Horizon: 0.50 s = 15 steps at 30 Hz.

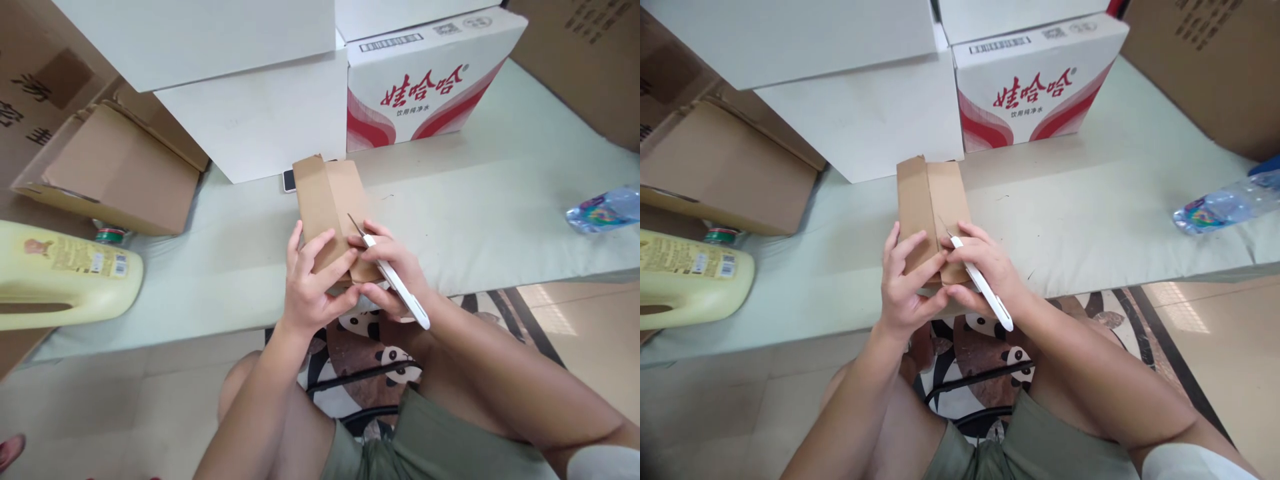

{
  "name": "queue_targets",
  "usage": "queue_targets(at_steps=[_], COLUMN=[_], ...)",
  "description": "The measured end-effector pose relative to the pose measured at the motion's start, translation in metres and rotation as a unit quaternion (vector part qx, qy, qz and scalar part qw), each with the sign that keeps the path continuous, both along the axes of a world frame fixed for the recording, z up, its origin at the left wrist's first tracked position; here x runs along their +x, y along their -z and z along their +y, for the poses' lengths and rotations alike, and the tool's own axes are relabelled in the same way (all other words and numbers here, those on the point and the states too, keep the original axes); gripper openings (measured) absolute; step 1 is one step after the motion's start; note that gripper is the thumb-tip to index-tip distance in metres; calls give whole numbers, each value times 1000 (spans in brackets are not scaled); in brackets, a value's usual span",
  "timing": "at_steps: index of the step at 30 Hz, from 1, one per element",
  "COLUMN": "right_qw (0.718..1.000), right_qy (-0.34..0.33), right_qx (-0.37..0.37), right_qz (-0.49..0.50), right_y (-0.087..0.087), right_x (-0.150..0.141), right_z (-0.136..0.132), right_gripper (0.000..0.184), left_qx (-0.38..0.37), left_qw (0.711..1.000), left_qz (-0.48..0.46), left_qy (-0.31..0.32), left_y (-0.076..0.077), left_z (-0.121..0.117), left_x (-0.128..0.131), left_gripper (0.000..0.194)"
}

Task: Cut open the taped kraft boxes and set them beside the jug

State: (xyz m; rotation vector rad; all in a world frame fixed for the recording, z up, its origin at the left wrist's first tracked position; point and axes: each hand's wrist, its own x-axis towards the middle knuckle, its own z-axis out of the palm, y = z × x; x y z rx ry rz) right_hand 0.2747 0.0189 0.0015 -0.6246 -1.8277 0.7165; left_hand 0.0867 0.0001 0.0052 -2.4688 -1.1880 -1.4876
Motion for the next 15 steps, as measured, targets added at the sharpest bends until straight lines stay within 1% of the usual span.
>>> queue_targets(at_steps=[2, 4, 7, 9, 12, 14, 15], right_qw=[1000, 999, 990, 978, 964, 959, 958], right_qy=[-8, 8, 79, 119, 140, 136, 131], right_qx=[-5, -29, -87, -144, -224, -247, -254], right_qz=[-3, 23, 82, 92, 36, -15, -31], right_y=[0, 2, 12, 21, 33, 37, 38], right_x=[0, 1, 1, 2, 6, 10, 11], right_z=[-2, -3, -1, 5, 14, 17, 18], right_gripper=[32, 34, 33, 36, 44, 45, 43], left_qx=[-29, -40, -18, -17, -40, -37, -27], left_qw=[1000, 999, 998, 994, 981, 966, 956], left_qz=[-10, -23, -59, -95, -156, -205, -233], left_qy=[-1, -10, -27, -44, -104, -152, -178], left_y=[2, 4, 5, 6, 8, 10, 11], left_z=[0, 0, 0, -1, -4, -5, -4], left_x=[-5, -12, -26, -35, -42, -44, -44], left_gripper=[38, 35, 34, 40, 52, 57, 56])
